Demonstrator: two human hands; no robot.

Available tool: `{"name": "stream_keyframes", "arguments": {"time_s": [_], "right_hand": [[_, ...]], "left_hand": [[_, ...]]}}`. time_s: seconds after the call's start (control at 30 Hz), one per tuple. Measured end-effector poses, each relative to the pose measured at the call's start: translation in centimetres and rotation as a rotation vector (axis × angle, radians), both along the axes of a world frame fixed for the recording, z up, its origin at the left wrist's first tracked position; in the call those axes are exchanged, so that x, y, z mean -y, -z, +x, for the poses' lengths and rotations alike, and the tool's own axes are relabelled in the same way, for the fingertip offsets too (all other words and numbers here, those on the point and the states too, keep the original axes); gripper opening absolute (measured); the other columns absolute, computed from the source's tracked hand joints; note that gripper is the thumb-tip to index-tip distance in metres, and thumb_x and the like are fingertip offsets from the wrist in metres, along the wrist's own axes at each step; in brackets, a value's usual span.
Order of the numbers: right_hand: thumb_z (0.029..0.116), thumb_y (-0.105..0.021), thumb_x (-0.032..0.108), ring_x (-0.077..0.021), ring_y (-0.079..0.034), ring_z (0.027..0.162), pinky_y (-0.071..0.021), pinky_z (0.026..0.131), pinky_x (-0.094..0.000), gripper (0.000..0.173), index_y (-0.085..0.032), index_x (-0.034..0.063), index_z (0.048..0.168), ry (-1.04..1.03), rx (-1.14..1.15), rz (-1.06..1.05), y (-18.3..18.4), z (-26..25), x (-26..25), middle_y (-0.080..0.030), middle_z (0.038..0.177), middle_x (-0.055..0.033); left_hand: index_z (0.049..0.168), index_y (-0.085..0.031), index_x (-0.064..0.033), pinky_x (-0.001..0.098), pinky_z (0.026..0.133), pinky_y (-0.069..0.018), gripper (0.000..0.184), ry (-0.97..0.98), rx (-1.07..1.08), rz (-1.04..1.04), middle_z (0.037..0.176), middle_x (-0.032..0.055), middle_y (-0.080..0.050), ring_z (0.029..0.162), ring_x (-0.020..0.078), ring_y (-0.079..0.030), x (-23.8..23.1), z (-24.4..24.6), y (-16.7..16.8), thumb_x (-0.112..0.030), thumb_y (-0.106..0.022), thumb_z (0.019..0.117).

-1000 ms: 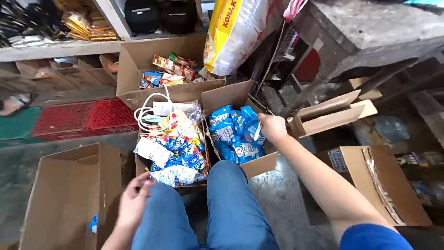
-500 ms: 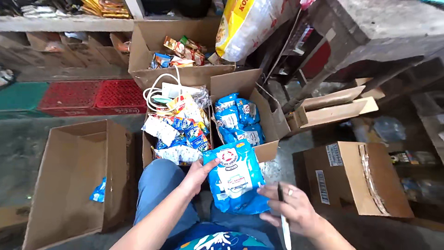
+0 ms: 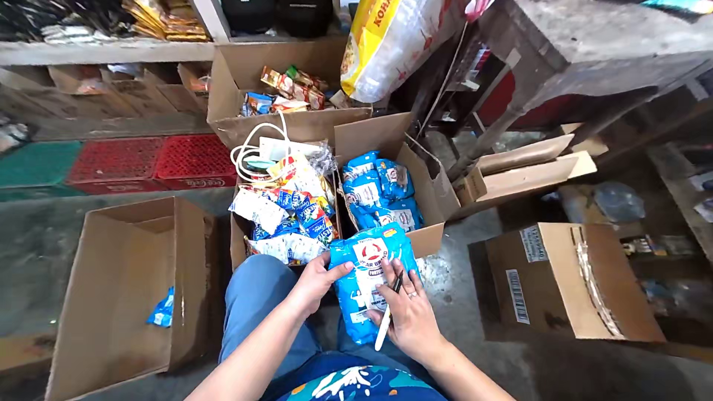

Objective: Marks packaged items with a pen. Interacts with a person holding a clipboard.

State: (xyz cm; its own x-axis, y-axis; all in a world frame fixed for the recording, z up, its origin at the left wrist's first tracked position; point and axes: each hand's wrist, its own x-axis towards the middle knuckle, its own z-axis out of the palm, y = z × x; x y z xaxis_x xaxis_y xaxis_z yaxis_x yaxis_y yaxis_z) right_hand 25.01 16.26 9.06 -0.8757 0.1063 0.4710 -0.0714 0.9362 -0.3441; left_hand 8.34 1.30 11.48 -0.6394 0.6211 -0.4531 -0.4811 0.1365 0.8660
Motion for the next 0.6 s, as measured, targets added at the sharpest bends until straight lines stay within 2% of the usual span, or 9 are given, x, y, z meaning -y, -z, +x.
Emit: {"name": "stream_keyframes", "arguments": {"time_s": [0.2, 0.27, 0.33, 0.37, 0.43, 0.47, 0.5, 0.53, 0.6], "right_hand": [[0.1044, -0.046, 0.056, -0.0216, -0.032, 0.154, -0.0191, 0.126, -0.0420, 0.044, -0.057, 0.0196, 0.125, 0.005, -0.031, 0.023, 0.6, 0.8, -0.2, -0.046, 0.159, -0.0091], [0.1031, -0.052, 0.055, -0.0215, -0.038, 0.151, -0.0237, 0.125, -0.0436, 0.043, -0.059, 0.0173, 0.122, -0.038, -0.030, -0.077, 0.4, 0.9, -1.0, -0.051, 0.155, -0.0094], [0.1002, -0.063, 0.047, -0.0189, -0.056, 0.137, -0.0351, 0.120, -0.0463, 0.040, -0.059, 0.0124, 0.121, -0.099, -0.105, -0.310, -0.5, 0.8, -2.5, -0.066, 0.138, -0.0088], [0.1008, -0.064, 0.043, -0.0142, -0.064, 0.124, -0.0404, 0.117, -0.0437, 0.036, -0.059, 0.0134, 0.121, -0.120, -0.167, -0.456, -1.2, 0.5, -3.2, -0.072, 0.126, -0.0050], [0.1056, -0.049, 0.050, -0.0096, -0.072, 0.099, -0.0548, 0.100, -0.0344, 0.038, -0.058, 0.0202, 0.126, -0.145, -0.249, -0.730, -3.6, -0.5, -4.3, -0.076, 0.106, 0.0025], [0.1047, -0.040, 0.059, -0.0094, -0.073, 0.091, -0.0602, 0.088, -0.0298, 0.046, -0.057, 0.0252, 0.129, -0.157, -0.260, -0.868, -4.7, -1.3, -4.6, -0.077, 0.100, 0.0043], [0.1014, -0.034, 0.068, -0.0103, -0.073, 0.085, -0.0610, 0.081, -0.0285, 0.056, -0.058, 0.0280, 0.133, -0.177, -0.243, -1.014, -5.6, -2.2, -4.8, -0.076, 0.096, 0.0036], [0.0969, -0.035, 0.074, -0.0101, -0.072, 0.082, -0.0603, 0.077, -0.0283, 0.063, -0.062, 0.0285, 0.130, -0.179, -0.212, -1.141, -6.3, -3.1, -4.7, -0.076, 0.092, 0.0031], [0.0984, -0.045, 0.068, -0.0075, -0.069, 0.080, -0.0587, 0.075, -0.0266, 0.056, -0.075, 0.0224, 0.108, -0.147, -0.150, -1.325, -6.7, -4.6, -3.8, -0.075, 0.090, 0.0042]], "left_hand": [[0.125, -0.057, 0.0045, 0.0302, 0.085, -0.0617, 0.032, 0.007, -0.016, 0.080, 0.103, 0.0085, -0.073, 0.092, 0.0131, -0.073, -0.3, 0.5, 0.7, -0.007, -0.066, 0.0963], [0.128, -0.056, 0.0047, 0.0298, 0.085, -0.0617, 0.035, 0.010, -0.042, 0.051, 0.105, 0.0091, -0.073, 0.092, 0.0130, -0.073, -0.5, 0.7, 0.4, -0.012, -0.065, 0.0981], [0.136, -0.049, 0.0026, 0.0283, 0.082, -0.0615, 0.051, 0.038, -0.072, -0.013, 0.110, 0.0089, -0.071, 0.093, 0.0118, -0.072, -0.8, 0.9, -0.2, -0.021, -0.069, 0.0954], [0.141, -0.044, 0.0010, 0.0280, 0.080, -0.0608, 0.063, 0.057, -0.086, -0.060, 0.112, 0.0088, -0.069, 0.094, 0.0113, -0.071, -0.9, 1.0, -0.5, -0.026, -0.073, 0.0909], [0.145, -0.041, 0.0006, 0.0317, 0.084, -0.0612, 0.082, 0.076, -0.109, -0.119, 0.118, 0.0119, -0.067, 0.099, 0.0145, -0.071, -1.1, 1.1, -0.4, -0.028, -0.083, 0.0804], [0.145, -0.041, 0.0008, 0.0328, 0.088, -0.0614, 0.088, 0.086, -0.128, -0.134, 0.119, 0.0125, -0.068, 0.101, 0.0155, -0.071, -1.2, 1.1, -0.3, -0.028, -0.086, 0.0760], [0.145, -0.041, 0.0011, 0.0329, 0.089, -0.0613, 0.090, 0.097, -0.149, -0.141, 0.119, 0.0122, -0.068, 0.102, 0.0153, -0.071, -1.3, 1.1, -0.2, -0.028, -0.088, 0.0733], [0.144, -0.042, 0.0012, 0.0326, 0.090, -0.0612, 0.092, 0.105, -0.167, -0.145, 0.118, 0.0116, -0.068, 0.102, 0.0148, -0.071, -1.4, 1.1, -0.2, -0.029, -0.089, 0.0718], [0.142, -0.044, 0.0009, 0.0328, 0.091, -0.0608, 0.092, 0.112, -0.194, -0.157, 0.117, 0.0112, -0.069, 0.102, 0.0147, -0.071, -1.5, 1.1, -0.2, -0.032, -0.090, 0.0704]]}}
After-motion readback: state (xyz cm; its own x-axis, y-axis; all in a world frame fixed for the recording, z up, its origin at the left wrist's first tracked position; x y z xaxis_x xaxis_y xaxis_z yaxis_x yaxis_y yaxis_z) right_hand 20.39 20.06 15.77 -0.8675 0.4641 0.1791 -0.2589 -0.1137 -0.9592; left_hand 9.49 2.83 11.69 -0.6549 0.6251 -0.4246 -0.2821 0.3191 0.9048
